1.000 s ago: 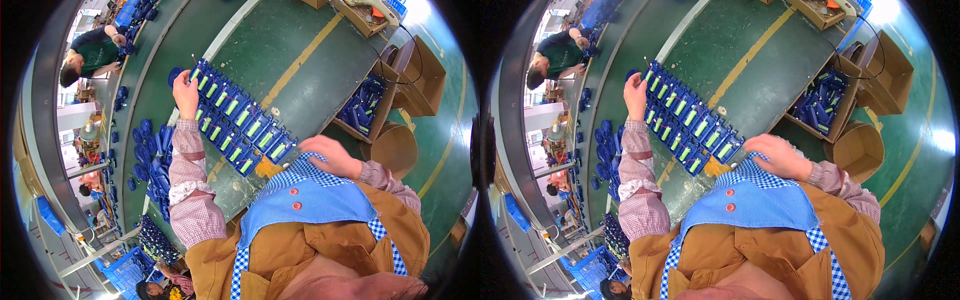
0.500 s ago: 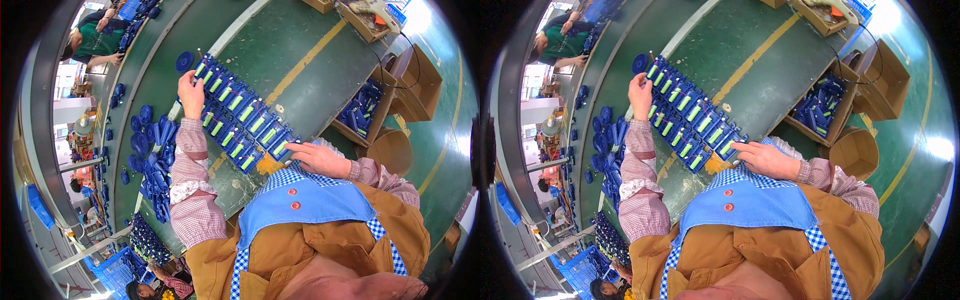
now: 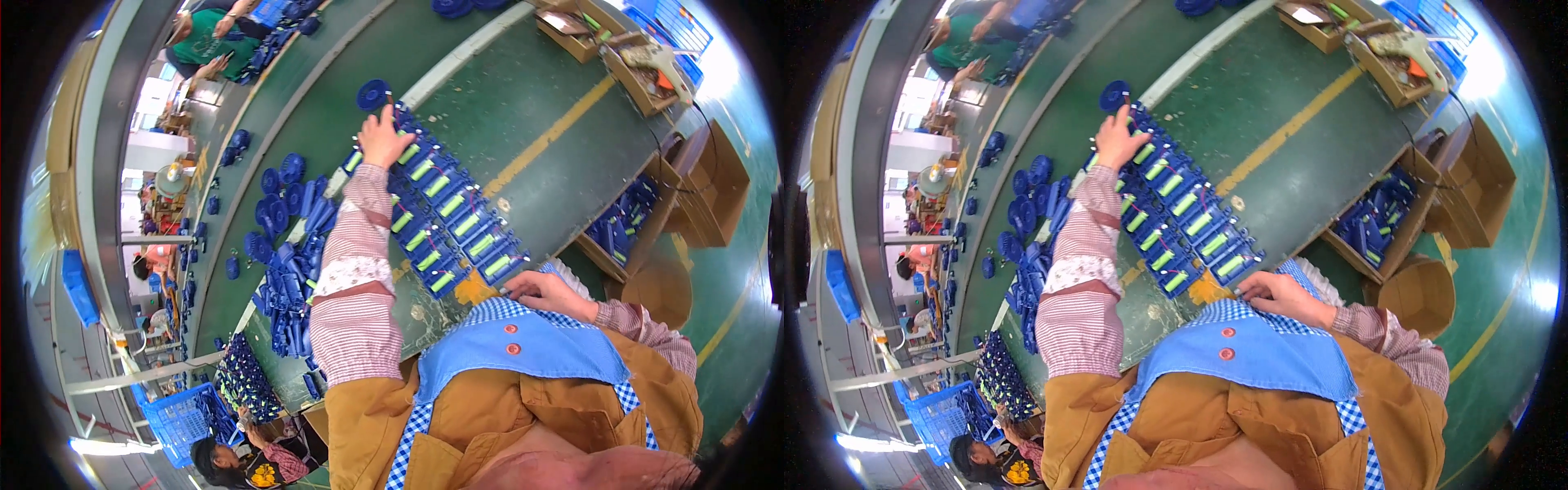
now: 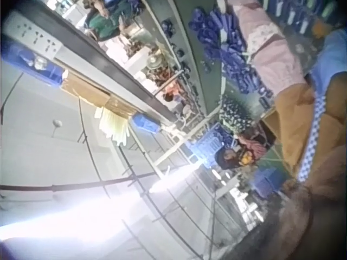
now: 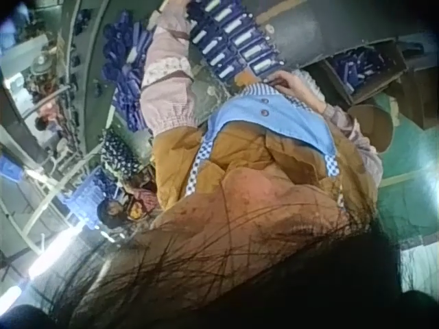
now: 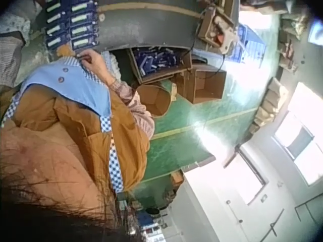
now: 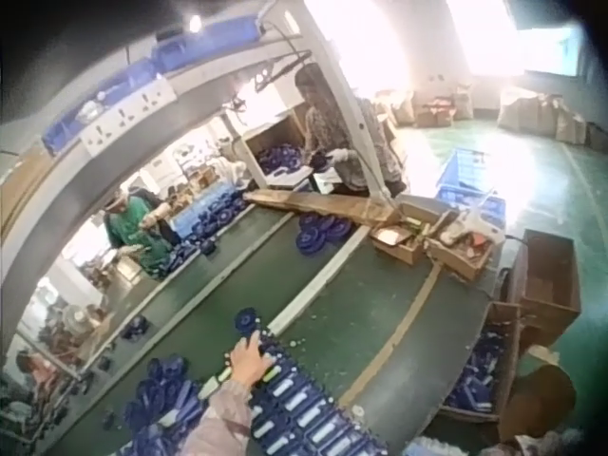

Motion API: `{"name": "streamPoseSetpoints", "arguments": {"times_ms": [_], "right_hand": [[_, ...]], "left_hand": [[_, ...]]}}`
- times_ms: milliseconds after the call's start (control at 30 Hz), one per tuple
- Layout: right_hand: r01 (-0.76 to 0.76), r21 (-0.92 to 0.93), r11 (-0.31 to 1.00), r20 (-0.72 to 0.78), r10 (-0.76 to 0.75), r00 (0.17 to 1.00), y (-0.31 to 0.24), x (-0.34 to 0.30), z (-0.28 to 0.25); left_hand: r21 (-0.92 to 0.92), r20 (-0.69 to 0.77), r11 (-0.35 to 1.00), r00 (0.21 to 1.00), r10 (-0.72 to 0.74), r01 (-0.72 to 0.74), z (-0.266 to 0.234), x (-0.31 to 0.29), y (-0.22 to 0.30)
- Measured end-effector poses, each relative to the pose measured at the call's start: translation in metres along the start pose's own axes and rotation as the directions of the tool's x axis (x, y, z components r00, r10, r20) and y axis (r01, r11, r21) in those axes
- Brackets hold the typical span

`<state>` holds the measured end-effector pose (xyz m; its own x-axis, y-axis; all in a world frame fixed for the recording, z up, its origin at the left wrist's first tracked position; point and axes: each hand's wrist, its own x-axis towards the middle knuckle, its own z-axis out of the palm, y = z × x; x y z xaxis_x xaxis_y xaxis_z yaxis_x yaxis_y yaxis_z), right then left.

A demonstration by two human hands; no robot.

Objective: Assembling toy components by using a hot glue gun to secure foam pieces into plastic housings.

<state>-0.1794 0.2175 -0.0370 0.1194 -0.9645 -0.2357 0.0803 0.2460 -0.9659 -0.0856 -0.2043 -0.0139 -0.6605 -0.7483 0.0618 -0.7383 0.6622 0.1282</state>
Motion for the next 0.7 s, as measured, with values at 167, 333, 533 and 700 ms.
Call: {"name": "streamPoseSetpoints", "arguments": {"times_ms": [167, 333, 533, 700], "right_hand": [[-0.021, 0.413, 0.911, -0.059, 0.050, 0.997, 0.010, 0.009, 0.009], [0.001, 0.572, 0.820, -0.132, 0.090, 0.987, 0.012, 0.021, 0.016], [0.045, 0.611, 0.790, -0.262, 0.148, 0.954, 0.008, 0.049, 0.011], [0.066, 0.704, 0.707, -0.256, 0.167, 0.952, -0.002, 0.071, 0.010]], "left_hand": [[0.052, -0.024, 0.998, 0.999, -0.041, 0.042, 0.000, -0.002, 0.005], [0.079, -0.050, 0.997, 0.999, -0.015, 0.019, -0.010, -0.017, 0.019], [-0.104, -0.012, 0.993, 0.999, 0.050, -0.051, 0.007, -0.033, 0.054], [-0.274, 0.034, 0.960, 0.998, -0.056, 0.063, 0.008, -0.049, 0.064]]}}
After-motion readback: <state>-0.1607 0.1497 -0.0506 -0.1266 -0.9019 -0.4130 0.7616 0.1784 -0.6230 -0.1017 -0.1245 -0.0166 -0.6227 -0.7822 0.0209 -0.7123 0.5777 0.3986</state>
